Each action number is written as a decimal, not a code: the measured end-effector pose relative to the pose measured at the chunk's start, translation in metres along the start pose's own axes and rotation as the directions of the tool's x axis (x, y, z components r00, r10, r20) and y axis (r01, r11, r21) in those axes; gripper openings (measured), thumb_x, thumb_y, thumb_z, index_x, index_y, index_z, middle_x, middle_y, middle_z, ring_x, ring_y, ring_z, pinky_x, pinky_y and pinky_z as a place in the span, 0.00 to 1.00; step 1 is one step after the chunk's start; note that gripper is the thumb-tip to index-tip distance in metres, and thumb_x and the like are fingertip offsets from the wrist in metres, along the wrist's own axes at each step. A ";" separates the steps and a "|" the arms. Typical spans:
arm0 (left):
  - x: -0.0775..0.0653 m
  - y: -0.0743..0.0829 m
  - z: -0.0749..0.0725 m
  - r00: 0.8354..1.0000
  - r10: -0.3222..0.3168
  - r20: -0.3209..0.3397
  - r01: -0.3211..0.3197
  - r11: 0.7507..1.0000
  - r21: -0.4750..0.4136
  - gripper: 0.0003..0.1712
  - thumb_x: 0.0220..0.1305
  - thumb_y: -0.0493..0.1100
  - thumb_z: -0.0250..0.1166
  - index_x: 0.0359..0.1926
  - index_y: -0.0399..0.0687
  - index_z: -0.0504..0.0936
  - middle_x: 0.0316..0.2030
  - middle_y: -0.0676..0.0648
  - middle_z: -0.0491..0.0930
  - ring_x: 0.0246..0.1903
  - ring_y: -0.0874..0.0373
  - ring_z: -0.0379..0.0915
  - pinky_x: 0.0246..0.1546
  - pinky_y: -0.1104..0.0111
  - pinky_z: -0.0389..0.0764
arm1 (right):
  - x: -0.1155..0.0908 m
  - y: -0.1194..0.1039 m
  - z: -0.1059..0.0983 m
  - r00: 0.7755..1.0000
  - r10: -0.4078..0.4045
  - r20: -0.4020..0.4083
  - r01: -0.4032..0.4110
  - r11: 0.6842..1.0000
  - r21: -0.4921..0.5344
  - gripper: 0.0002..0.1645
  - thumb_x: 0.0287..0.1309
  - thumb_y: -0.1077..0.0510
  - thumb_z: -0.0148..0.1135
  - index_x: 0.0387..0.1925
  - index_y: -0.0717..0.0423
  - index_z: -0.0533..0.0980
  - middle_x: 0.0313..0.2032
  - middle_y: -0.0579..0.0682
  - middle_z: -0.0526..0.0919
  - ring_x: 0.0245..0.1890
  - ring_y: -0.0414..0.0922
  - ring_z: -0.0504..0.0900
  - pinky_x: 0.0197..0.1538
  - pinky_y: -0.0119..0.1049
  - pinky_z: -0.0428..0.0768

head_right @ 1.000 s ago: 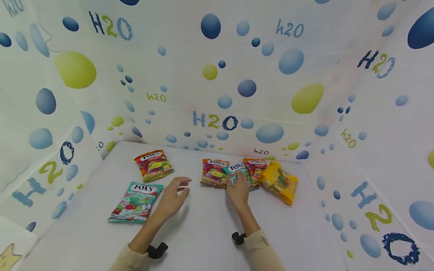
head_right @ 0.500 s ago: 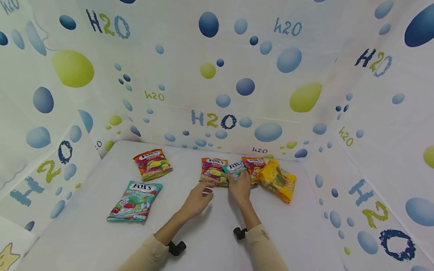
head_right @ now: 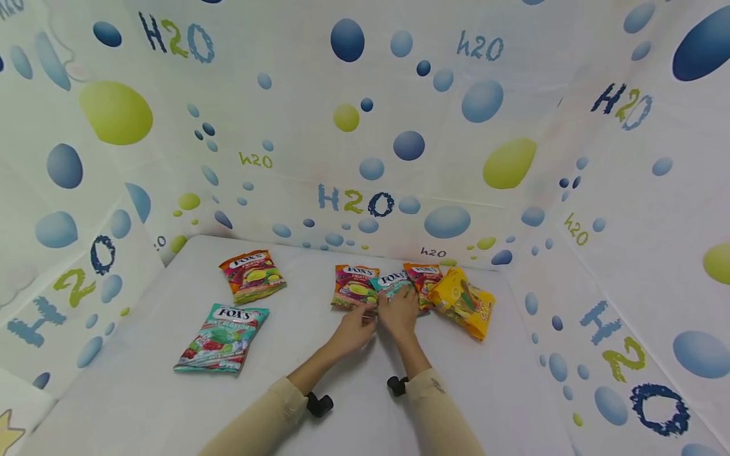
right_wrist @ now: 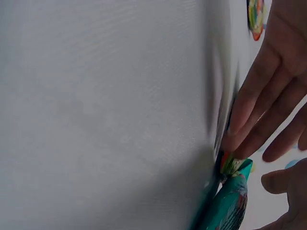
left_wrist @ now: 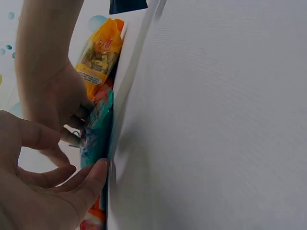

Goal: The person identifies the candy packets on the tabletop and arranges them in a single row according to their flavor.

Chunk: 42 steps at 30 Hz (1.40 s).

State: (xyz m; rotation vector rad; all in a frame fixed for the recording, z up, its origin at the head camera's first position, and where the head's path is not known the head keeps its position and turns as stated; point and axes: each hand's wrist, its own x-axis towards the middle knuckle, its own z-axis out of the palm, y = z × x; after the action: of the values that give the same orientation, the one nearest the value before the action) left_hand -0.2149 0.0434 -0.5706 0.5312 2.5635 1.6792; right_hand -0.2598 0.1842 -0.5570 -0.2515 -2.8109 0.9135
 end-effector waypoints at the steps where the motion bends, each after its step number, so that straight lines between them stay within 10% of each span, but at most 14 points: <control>1: 0.002 -0.001 0.002 1.000 -0.006 0.002 0.006 1.000 -0.003 0.26 0.67 0.36 0.60 0.65 0.28 0.74 0.55 0.33 0.83 0.52 0.43 0.83 0.54 0.53 0.84 | 0.001 -0.001 0.001 1.000 0.014 0.010 -0.014 1.000 -0.019 0.48 0.71 0.45 0.60 0.70 0.81 0.59 0.70 0.83 0.59 0.71 0.76 0.60 0.73 0.69 0.59; 25: 0.022 -0.001 0.022 0.989 -0.141 0.034 0.145 0.968 -0.207 0.29 0.72 0.42 0.60 0.67 0.26 0.73 0.56 0.33 0.83 0.57 0.43 0.82 0.57 0.55 0.83 | 0.020 0.006 -0.008 0.987 0.152 0.049 -0.142 0.975 -0.169 0.40 0.75 0.43 0.51 0.66 0.78 0.66 0.60 0.81 0.72 0.63 0.77 0.68 0.65 0.71 0.66; 42: 0.021 -0.004 0.007 0.986 -0.158 -0.051 0.142 0.962 -0.234 0.26 0.69 0.37 0.64 0.63 0.27 0.77 0.53 0.31 0.84 0.53 0.41 0.82 0.52 0.55 0.85 | 0.021 0.014 -0.008 0.983 0.185 -0.002 -0.184 0.980 -0.070 0.32 0.70 0.51 0.53 0.54 0.81 0.73 0.52 0.79 0.74 0.54 0.73 0.77 0.54 0.67 0.78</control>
State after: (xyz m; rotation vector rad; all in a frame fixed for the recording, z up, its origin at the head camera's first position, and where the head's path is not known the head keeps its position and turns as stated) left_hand -0.2344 0.0548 -0.5742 0.2627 2.3380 1.9346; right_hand -0.2770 0.2042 -0.5570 -0.5282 -2.8642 0.8525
